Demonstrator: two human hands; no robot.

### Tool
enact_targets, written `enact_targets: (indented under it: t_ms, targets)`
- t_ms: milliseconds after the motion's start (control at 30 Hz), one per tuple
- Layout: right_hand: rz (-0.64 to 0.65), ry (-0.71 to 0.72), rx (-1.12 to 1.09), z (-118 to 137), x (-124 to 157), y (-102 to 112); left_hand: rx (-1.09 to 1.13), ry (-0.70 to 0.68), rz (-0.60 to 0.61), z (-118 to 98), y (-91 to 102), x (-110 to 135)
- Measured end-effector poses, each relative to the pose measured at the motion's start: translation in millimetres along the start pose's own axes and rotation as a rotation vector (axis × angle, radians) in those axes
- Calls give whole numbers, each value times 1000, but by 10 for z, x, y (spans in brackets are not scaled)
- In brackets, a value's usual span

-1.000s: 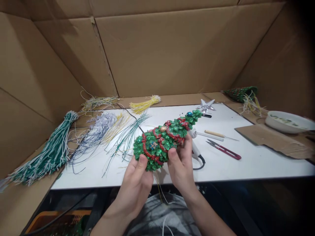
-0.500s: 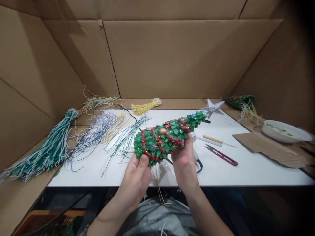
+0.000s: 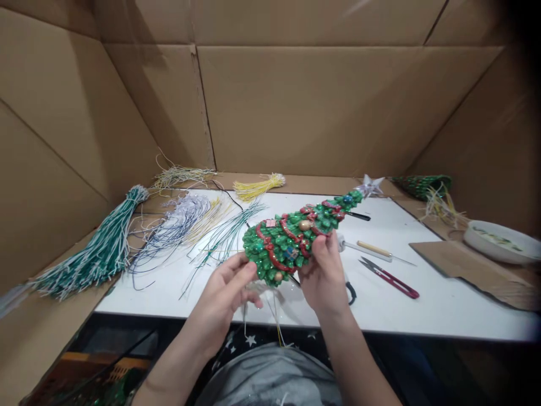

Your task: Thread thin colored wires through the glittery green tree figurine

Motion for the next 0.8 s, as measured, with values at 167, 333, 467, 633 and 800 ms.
enact_targets:
  t_ms: [167,333,467,633,800]
  targets:
    - [-21,-44,-90,95,-45,21,10,7,-10,-111,103,43]
    - [25,-12,-81,132,-95,-61,262,22,-60,-76,88,57]
    - [97,-70,-91,110,-185,-189,419,37,101,-15,-16,59]
    - [231,-112,-84,89,-358,-373,412,-119,19,-68,-41,73]
    - [470,-38,-152,91,-540,-607,451,-298,19,-158,-47,103]
Point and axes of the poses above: each hand's wrist, its own x-axis away from the middle knuckle, its own y-axis out of the back of the hand, z = x × y, the point moved 3 cm from there along -x, towards the middle knuckle, and after that the axes turned 10 degrees about z, right-handed, at the moved point
